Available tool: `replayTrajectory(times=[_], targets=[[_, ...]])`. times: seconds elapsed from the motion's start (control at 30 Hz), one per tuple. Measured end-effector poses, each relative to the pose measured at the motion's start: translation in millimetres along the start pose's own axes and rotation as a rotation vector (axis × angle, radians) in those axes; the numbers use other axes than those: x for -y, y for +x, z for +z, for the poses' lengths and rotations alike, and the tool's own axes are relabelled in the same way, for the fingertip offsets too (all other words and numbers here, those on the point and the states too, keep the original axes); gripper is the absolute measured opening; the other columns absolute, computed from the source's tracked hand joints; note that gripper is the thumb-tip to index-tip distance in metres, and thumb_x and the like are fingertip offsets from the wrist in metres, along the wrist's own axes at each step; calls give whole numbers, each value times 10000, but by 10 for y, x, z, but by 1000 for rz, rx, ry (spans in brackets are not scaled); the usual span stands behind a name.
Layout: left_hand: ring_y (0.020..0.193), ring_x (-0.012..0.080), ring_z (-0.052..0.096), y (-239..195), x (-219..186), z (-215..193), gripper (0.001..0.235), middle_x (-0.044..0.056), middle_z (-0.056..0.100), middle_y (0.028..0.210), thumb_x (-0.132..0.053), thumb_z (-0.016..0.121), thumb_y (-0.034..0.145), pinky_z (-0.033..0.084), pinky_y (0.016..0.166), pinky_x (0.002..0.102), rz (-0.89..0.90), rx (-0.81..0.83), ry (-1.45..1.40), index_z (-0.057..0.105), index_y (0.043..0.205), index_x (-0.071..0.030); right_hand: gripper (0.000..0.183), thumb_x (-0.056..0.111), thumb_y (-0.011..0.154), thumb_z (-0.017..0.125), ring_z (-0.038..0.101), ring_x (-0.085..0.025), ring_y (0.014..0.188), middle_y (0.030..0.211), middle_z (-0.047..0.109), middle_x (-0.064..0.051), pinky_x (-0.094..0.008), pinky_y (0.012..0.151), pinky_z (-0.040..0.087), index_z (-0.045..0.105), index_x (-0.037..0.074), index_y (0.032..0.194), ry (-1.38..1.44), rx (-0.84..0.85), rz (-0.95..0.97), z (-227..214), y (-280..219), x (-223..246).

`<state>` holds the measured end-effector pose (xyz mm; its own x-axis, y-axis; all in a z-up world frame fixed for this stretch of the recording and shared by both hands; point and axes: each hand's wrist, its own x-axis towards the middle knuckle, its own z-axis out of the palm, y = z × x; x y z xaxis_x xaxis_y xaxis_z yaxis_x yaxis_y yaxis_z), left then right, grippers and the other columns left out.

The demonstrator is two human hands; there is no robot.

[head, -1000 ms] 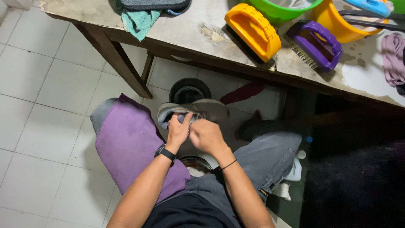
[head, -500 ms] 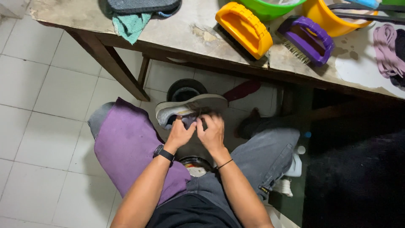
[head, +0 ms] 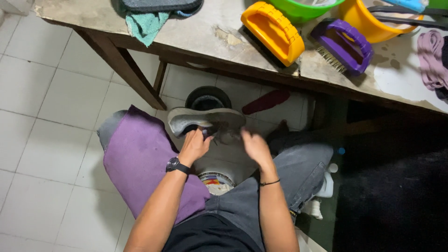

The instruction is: The person removes the laces from a grey sneaker, then uses a brush to scrub the shoe's upper and sole. The person places the laces on the table and continues scrubbing the shoe.

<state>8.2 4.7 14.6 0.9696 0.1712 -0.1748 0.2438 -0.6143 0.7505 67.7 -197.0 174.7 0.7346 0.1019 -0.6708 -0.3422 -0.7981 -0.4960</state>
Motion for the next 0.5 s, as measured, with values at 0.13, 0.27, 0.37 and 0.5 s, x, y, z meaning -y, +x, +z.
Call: replayTrajectory(times=[0.13,0.27,0.37,0.5], targets=[[820,481,720,-90,-375,-282,282,273,725,833,-137,697,891,551,661,508,22,21,-127,633,1112,26,769,388,957,552,414,-464,1440,1474,475,-397,-539,1218,293,392,-144,1488,520,-336,-170,-86,136,-21],[878,458,726,-97,-157,-99,450,260,740,894,-137,734,823,577,727,530,180,154,183,582,1203,50,71,217,1019,589,324,-124,494,566,317,41,-208,504,330,563,220,954,886,-497,-636,76,944,-772],[864,434,732,-154,-74,93,441,241,735,871,-131,758,772,587,751,528,323,235,396,594,1148,30,480,228,886,815,477,-198,407,414,438,1,-242,435,403,512,215,514,121,-1089,-742,116,909,-810],[775,400,732,-216,-43,156,251,188,738,797,-126,585,920,594,672,520,257,306,617,657,1151,-61,427,115,720,792,457,-186,381,436,400,31,-267,404,393,468,257,483,-381,-1413,-1016,-109,847,-707]])
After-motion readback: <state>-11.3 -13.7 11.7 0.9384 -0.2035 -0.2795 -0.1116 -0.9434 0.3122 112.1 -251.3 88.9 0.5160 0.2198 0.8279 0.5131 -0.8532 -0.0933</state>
